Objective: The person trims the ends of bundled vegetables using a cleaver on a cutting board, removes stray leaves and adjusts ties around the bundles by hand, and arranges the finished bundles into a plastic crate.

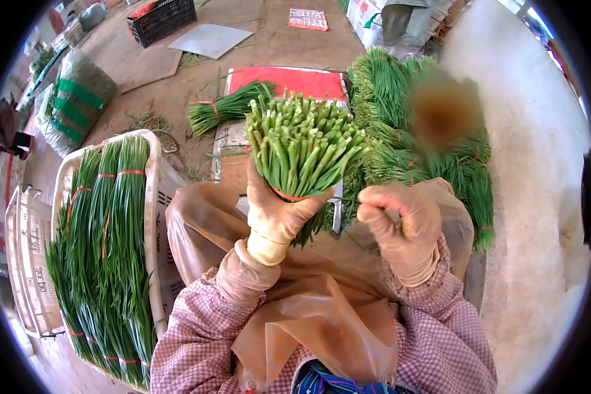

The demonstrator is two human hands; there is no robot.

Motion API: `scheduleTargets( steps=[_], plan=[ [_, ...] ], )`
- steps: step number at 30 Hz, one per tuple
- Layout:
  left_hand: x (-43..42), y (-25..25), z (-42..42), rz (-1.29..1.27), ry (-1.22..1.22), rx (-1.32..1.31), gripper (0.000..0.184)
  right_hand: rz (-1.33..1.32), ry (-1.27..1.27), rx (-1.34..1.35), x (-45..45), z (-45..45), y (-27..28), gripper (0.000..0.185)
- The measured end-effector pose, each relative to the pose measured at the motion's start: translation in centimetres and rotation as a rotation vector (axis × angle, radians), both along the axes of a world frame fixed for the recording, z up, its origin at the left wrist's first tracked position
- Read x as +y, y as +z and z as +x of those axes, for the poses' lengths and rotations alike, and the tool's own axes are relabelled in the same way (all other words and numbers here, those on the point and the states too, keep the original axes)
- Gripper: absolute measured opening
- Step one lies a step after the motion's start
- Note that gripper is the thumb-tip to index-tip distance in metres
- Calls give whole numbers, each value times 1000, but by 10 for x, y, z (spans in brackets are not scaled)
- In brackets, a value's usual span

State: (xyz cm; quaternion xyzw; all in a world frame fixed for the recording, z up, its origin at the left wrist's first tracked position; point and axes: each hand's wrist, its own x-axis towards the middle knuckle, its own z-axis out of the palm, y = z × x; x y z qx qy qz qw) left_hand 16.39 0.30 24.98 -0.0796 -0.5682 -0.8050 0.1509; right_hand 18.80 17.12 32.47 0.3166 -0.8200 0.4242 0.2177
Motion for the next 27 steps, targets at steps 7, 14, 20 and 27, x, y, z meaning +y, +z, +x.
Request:
scheduleTargets(
  steps=[7, 14, 20, 27],
  plan=[
    [7, -24, -6, -8, 174, -8, 88, 211, -174, -121, -29, -17, -24, 18],
    [10, -33, -14, -70, 257, 23, 94, -92, 708, -739, 10, -16, 4, 10],
    [12, -36, -14, -129, 328, 24, 96, 351, 66, -357, 5, -6, 25, 14],
    [9, -45, -13, -287, 459, 67, 97, 340, -127, 10, -33, -23, -32, 15]
  ],
)
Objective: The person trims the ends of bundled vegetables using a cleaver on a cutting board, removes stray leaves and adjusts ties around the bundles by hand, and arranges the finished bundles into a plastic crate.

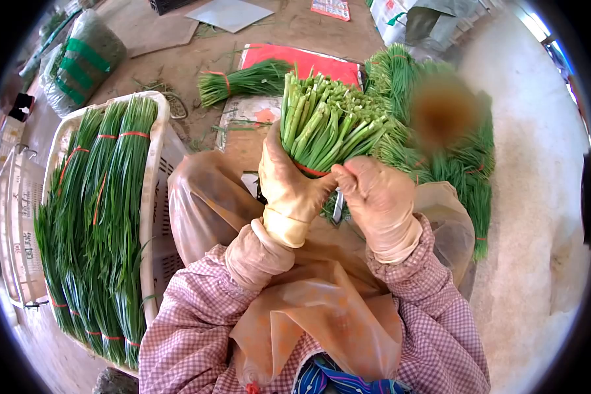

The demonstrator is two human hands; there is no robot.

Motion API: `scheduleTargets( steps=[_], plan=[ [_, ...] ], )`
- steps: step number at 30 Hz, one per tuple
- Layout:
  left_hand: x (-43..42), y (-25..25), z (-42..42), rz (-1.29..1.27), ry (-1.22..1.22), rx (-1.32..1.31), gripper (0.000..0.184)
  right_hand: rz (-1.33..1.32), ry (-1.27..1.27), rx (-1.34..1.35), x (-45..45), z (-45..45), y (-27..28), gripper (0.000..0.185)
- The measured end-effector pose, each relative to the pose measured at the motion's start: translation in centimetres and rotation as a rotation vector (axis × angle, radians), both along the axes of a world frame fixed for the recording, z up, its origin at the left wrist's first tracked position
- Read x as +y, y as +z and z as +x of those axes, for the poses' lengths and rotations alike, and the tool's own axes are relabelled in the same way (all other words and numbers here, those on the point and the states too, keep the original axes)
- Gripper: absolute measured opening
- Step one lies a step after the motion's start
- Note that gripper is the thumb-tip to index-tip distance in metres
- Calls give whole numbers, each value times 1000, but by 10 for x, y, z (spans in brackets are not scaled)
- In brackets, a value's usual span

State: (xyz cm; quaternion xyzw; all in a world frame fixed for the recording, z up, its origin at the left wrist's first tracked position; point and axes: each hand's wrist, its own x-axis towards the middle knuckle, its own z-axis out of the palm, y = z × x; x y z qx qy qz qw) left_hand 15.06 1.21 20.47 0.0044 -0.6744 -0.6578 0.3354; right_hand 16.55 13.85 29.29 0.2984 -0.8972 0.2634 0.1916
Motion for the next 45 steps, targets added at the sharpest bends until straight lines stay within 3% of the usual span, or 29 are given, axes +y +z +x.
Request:
scheduleTargets(
  steps=[1, 3, 5, 6, 8, 9, 11, 12, 15, 16, 17, 19, 20, 21, 23, 24, 26, 27, 30, 38, 39, 40, 41, 43, 44, 45],
  plan=[
    [1, -4, -3, 24, 12, 5, 96, 148, 39, 163, -2, -3, -1, 16],
    [1, -8, -2, 138, -66, -30, 98, 214, 75, 158, -6, 2, 5, 10],
    [-9, 16, 8, -242, 36, -74, 96, -140, 562, -173, -1, 8, 12, 7],
    [-8, 14, 7, -208, 17, -69, 97, -137, 564, -170, 1, 15, 17, 7],
    [-5, 12, 5, -175, -3, -66, 98, -329, 985, -778, 6, 27, 27, 9],
    [-4, 11, 5, -162, -13, -56, 98, -331, 982, -779, 8, 27, 27, 9],
    [-1, 9, 6, -148, -32, -46, 98, -100, 244, -470, 13, 28, 29, 18],
    [0, 7, 5, -138, -6, -33, 98, -23, 22, -216, 15, 20, 18, 19],
    [4, -2, 0, -94, 19, 1, 98, 59, -47, -205, 7, 14, 4, 18],
    [7, -6, -3, -58, 14, 18, 96, 54, -14, 23, 1, 11, -7, 15],
    [8, -10, -5, -10, 24, 3, 95, 50, -21, 28, 2, 9, -10, 15],
    [8, -6, -10, 91, 45, -22, 93, -192, 238, -231, 1, 6, -9, 13],
    [3, -4, -4, 6, 34, 33, 95, -201, 423, -369, 10, 11, 4, 15],
    [0, 1, -1, -47, 17, 65, 95, -206, 418, -364, 15, 15, 13, 15],
    [-1, 2, 0, -107, -9, 77, 96, -562, 446, -377, 23, 22, 26, 17],
    [-1, 1, 1, -123, -21, 81, 96, -563, 438, -376, 22, 21, 34, 17],
    [-1, 0, 3, -143, -40, 95, 97, -410, 71, 147, 21, 10, 52, 21],
    [-1, -1, 4, -156, -48, 101, 97, -411, 63, 152, 21, 6, 58, 21],
    [-2, -5, 4, -198, -60, 120, 98, 55, 0, 231, 20, -4, 64, 25],
    [-2, 1, 2, -434, 72, 139, 100, 96, -64, 291, 17, -8, 52, 18],
    [0, -3, 2, -248, -19, 137, 100, -224, -3, 129, 19, -9, 48, 10],
    [1, -6, 1, -158, -67, 133, 100, -543, 60, -36, 22, -11, 45, 13],
    [2, -7, 1, -65, -111, 130, 100, -546, 58, -37, 35, -12, 49, 13],
    [4, 1, 3, 102, -189, 121, 99, -1156, 543, -504, 74, -11, 59, 17],
    [5, 7, 4, 154, -213, 122, 98, -1157, 543, -504, 81, -9, 58, 17],
    [6, 13, 5, 207, -237, 123, 98, -899, 440, -467, 88, -6, 52, 18]
  ],
)
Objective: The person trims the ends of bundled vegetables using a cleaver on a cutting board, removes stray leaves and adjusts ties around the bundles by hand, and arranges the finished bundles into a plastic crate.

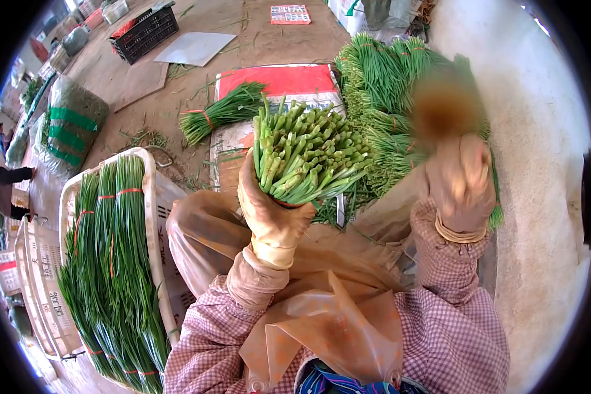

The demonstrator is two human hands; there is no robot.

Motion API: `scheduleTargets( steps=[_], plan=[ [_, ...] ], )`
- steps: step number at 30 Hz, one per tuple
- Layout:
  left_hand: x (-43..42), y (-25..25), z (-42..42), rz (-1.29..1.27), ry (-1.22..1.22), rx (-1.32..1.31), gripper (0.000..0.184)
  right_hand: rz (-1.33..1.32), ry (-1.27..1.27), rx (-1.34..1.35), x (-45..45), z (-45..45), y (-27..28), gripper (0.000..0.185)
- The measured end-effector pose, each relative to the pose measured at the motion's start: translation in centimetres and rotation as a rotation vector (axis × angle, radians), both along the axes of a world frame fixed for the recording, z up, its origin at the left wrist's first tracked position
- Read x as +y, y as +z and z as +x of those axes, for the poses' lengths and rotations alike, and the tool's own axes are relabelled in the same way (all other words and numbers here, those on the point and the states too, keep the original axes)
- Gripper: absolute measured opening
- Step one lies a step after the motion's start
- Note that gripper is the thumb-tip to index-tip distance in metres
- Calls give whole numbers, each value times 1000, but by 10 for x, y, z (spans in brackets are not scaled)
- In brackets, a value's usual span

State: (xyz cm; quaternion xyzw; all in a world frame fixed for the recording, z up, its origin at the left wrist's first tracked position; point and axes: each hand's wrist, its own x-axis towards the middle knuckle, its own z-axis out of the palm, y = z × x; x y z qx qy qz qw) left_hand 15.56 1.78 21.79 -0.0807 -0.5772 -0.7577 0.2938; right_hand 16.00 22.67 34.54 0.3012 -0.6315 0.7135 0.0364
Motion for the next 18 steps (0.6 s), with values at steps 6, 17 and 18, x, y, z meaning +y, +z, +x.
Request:
scheduleTargets(
  steps=[6, 17, 18],
  plan=[
    [-9, 27, 12, 964, -880, -234, 93, 896, -323, 267, 0, 15, -60, 37],
    [-6, 17, 11, 377, -653, -226, 85, 257, -392, 137, -24, 16, 12, 11],
    [-6, 14, 12, 207, -554, -168, 86, 379, -326, 367, -26, 14, 17, 11]
  ],
)
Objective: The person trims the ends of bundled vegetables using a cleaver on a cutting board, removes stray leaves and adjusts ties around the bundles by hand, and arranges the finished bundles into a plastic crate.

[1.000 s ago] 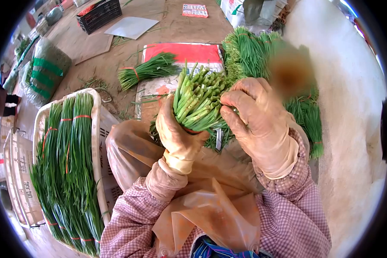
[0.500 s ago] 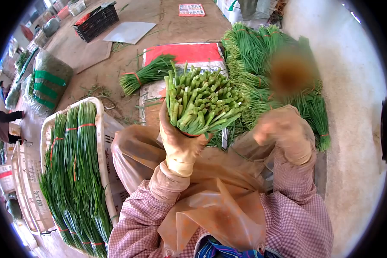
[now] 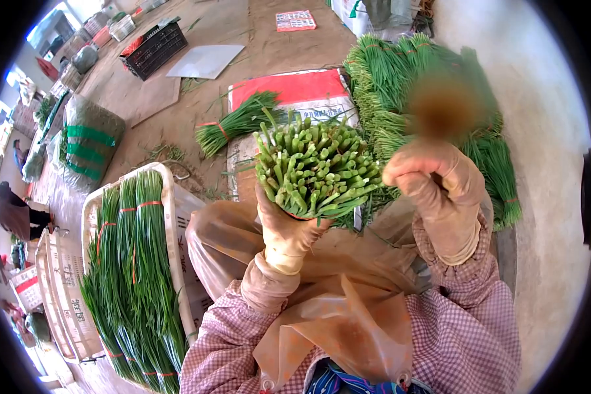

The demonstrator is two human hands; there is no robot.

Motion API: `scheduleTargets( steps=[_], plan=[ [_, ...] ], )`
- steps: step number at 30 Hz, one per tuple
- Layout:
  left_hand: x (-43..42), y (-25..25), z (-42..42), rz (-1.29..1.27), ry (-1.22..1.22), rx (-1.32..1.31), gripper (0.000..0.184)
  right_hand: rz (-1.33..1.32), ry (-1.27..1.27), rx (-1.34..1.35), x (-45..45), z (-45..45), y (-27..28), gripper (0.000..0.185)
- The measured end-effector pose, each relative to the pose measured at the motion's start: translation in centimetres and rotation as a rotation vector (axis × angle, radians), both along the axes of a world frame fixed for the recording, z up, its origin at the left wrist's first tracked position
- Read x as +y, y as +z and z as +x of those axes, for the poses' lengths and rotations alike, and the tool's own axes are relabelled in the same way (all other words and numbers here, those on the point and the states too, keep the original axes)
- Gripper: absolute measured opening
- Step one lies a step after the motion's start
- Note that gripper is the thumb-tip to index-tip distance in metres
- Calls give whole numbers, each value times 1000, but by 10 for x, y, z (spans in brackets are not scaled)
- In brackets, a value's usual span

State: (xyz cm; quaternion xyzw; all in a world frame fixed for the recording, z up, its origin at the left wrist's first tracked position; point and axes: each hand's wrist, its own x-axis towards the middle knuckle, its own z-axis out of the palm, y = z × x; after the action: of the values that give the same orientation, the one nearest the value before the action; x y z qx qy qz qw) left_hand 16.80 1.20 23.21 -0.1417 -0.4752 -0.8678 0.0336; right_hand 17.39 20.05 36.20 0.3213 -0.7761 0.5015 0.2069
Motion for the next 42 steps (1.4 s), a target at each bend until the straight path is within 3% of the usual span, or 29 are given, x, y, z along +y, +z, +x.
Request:
scheduleTargets(
  steps=[1, 2, 4, 6, 9, 11, 13, 14, 15, 16, 19, 22, 24, 26, 28, 29, 32, 38, 40, 41, 42],
  plan=[
    [0, -1, 1, -1, -8, 4, 86, -46, -2, -9, -5, 0, 0, 13],
    [-2, 1, 1, 163, -106, -93, 77, -48, -9, -2, -6, -3, 3, 13],
    [-7, 4, -2, 497, -310, -263, 70, 164, -124, 62, -4, -16, 14, 16],
    [-9, 7, -2, 731, -428, -399, 68, 52, -38, 1, -3, -27, 8, 21],
    [-4, 11, -2, 499, -305, -279, 64, 501, 78, 104, -5, -28, 17, 24],
    [2, -2, -1, 38, -69, 5, 73, 617, 26, 128, -5, -28, 22, 21],
    [-1, -2, -8, 430, -183, -288, 93, 755, -11, 129, -3, -31, 21, 17],
    [-3, 0, -7, 694, -333, -455, 92, 757, -9, 123, 0, -38, 24, 17],
    [4, -2, -3, -23, -86, 20, 75, 804, 81, 13, 4, -47, 30, 16],
    [4, -1, -2, -20, -87, 15, 75, 849, 171, -97, 6, -51, 32, 16],
    [0, 1, -6, 469, -421, -110, 64, 790, 149, 52, 11, -48, 19, 18],
    [-1, -17, -12, 172, -232, -112, 67, 802, 56, 144, 7, -46, 9, 17],
    [-2, -9, -7, 232, -251, -144, 82, 920, 47, 112, 9, -50, 7, 15],
    [-4, -19, -8, -235, -30, 28, 108, 921, 55, 191, 9, -52, -2, 14],
    [-3, -12, -7, -203, -57, 2, 107, 1051, -42, 252, 4, -48, -7, 13],
    [-2, -8, -7, -195, -94, -58, 107, 923, -17, 297, 8, -51, -15, 10],
    [-2, 1, -4, -134, -178, -185, 96, 884, -23, 342, 10, -51, -22, 7],
    [-4, 3, -8, 269, -361, -364, 65, 701, -113, 251, 7, -42, -29, 11],
    [-4, 3, -8, 473, -446, -473, 57, 350, -93, 228, 10, -47, -38, 19],
    [-4, 2, -8, 530, -480, -483, 53, 4, 12, -120, 13, -38, -37, 27],
    [-3, 5, -7, 558, -503, -483, 50, 4, 4, -118, 20, -37, -34, 27]
  ],
)
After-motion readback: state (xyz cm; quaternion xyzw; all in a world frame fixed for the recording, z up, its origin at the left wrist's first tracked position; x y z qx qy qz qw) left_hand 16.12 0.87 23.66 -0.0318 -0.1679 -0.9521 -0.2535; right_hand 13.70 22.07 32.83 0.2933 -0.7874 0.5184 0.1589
